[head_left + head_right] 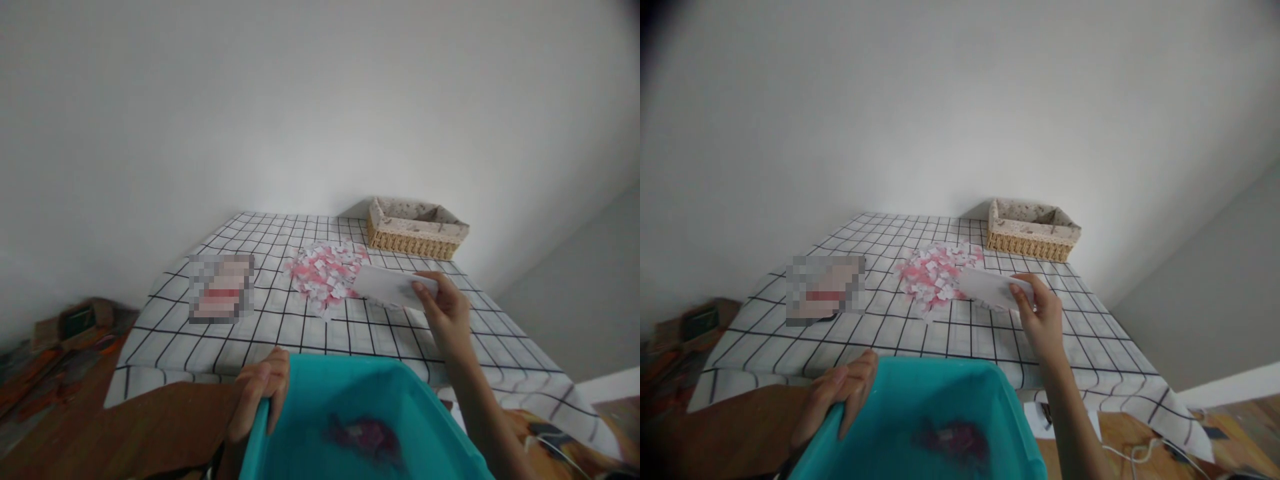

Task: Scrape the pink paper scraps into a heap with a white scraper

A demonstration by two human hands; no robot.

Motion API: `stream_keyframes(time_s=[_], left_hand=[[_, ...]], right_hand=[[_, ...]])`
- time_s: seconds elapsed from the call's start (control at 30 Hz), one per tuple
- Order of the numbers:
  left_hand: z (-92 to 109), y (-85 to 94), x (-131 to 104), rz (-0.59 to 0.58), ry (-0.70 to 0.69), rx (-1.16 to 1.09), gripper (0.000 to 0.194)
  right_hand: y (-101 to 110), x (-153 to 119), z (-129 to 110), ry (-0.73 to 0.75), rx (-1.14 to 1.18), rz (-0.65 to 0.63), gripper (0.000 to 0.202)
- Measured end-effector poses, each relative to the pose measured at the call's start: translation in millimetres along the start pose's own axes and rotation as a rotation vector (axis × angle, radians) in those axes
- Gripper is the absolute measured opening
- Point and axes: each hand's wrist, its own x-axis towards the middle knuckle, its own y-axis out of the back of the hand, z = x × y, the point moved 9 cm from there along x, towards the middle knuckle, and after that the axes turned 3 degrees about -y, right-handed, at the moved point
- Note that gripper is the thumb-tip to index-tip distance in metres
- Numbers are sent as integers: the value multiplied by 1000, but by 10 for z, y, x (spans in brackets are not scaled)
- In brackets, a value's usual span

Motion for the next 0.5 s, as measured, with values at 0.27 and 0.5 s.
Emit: stream_keyframes(time_s=[0.27,0.5], left_hand=[[43,9,6,27,-37,18,67],[-44,16,4,50,-21,72,54]], right_hand=[[23,-19,1,-6,3,19,19],[-31,-3,-68,29,-53,-23,16]])
